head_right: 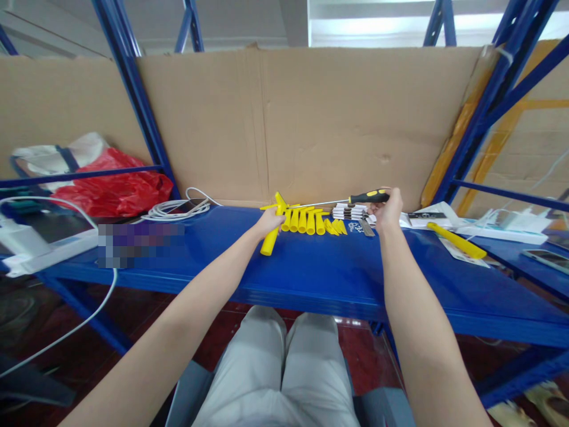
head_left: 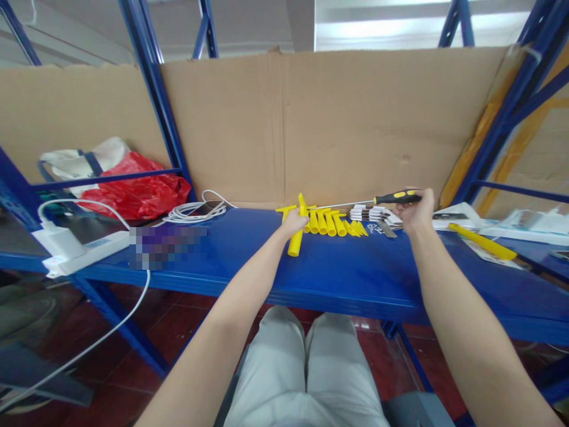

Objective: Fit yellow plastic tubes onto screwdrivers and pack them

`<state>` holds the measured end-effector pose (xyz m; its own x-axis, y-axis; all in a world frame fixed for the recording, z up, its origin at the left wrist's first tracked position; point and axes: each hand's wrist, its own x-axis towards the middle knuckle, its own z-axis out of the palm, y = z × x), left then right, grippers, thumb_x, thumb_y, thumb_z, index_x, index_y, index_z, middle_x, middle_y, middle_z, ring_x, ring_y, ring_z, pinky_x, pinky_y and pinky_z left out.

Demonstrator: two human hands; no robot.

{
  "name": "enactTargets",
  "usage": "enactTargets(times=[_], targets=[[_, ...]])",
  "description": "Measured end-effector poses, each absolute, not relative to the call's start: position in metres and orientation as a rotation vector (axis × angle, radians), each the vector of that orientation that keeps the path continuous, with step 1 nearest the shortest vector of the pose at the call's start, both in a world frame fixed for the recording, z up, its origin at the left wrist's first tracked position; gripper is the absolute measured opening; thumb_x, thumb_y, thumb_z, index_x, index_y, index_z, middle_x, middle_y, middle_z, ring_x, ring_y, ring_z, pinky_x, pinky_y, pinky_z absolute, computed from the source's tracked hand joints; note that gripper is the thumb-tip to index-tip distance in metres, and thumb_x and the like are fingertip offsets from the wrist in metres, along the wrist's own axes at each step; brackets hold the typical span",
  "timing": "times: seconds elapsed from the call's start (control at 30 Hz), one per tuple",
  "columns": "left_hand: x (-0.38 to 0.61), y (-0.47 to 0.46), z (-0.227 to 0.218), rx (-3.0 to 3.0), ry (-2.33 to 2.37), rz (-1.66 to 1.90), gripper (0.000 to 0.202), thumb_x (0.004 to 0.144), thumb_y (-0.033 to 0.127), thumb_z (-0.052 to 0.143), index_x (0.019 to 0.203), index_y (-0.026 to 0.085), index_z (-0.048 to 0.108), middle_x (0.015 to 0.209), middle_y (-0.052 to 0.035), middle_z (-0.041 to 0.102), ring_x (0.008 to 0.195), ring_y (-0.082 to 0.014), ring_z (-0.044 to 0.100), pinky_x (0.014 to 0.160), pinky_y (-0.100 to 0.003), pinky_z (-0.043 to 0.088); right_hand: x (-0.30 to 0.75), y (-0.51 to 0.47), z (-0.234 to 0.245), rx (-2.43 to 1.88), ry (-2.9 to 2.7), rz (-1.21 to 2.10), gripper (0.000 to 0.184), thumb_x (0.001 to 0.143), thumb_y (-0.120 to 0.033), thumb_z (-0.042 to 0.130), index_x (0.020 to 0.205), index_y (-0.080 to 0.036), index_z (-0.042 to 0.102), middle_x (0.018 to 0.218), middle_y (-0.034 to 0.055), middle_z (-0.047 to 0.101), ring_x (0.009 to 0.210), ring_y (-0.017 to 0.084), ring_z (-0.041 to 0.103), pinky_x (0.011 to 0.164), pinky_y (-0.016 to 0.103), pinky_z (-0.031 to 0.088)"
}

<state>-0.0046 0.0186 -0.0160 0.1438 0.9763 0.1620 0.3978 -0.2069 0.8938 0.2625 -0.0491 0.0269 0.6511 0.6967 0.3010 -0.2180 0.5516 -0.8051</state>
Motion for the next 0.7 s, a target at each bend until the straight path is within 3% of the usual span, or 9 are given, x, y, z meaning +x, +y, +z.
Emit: enactTargets(times=[0.07,0.27,0.47,0.57,0.7], targets=[[-0.005,0.021,-0.014,1.736,1.340,1.025,0.019,0.071,0.002,0.052,0.082,0.014,0.061,0.047,0.0057,0.049,0.043,-0.0114,0.050,0.052,-0.022,0.045,0.261,-0.051,0.029,-0.788,-0.609,0.632,0.018,0.082,-0.019,0.031,0.076,-0.021,0.048,0.062,-0.0009,0.040,0.045,0.012,0.032,0.042,0.024,0.025],[-0.005,0.036,-0.012,1.819,1.410,0.984,0.014,0.070,0.004,0.054,0.075,0.014,0.063,0.046,0.0032,0.051,0.046,-0.0135,0.054,0.053,-0.022,0.045,0.277,-0.040,0.020,-0.863,-0.723,0.607,0.010,0.076,-0.032,0.045,0.075,-0.024,0.050,0.069,0.0018,0.045,0.055,0.017,0.044,0.047,0.029,0.037],[-0.008,0.042,-0.019,1.794,1.365,1.007,0.018,0.066,0.003,0.056,0.079,0.014,0.064,0.049,0.0035,0.054,0.046,-0.0126,0.054,0.053,-0.021,0.044,0.277,-0.031,0.017,-0.799,-0.639,0.619,0.003,0.069,-0.022,0.049,0.071,-0.020,0.049,0.066,0.0009,0.053,0.056,0.015,0.054,0.047,0.026,0.047],[-0.009,0.043,-0.019,1.758,1.340,1.032,0.017,0.065,0.001,0.056,0.074,0.015,0.062,0.047,0.0046,0.051,0.045,-0.0117,0.052,0.052,-0.021,0.043,0.276,-0.029,0.016,-0.813,-0.655,0.618,0.005,0.066,-0.020,0.051,0.071,-0.020,0.049,0.063,-0.0006,0.053,0.051,0.014,0.054,0.042,0.024,0.045],[-0.009,0.044,-0.016,1.734,1.346,1.045,0.017,0.066,0.000,0.053,0.069,0.015,0.058,0.044,0.0046,0.048,0.043,-0.0119,0.050,0.051,-0.022,0.042,0.275,-0.030,0.015,-0.906,-0.657,0.618,0.015,0.062,-0.014,0.049,0.075,-0.021,0.048,0.056,-0.0029,0.050,0.040,0.012,0.045,0.032,0.021,0.035]])
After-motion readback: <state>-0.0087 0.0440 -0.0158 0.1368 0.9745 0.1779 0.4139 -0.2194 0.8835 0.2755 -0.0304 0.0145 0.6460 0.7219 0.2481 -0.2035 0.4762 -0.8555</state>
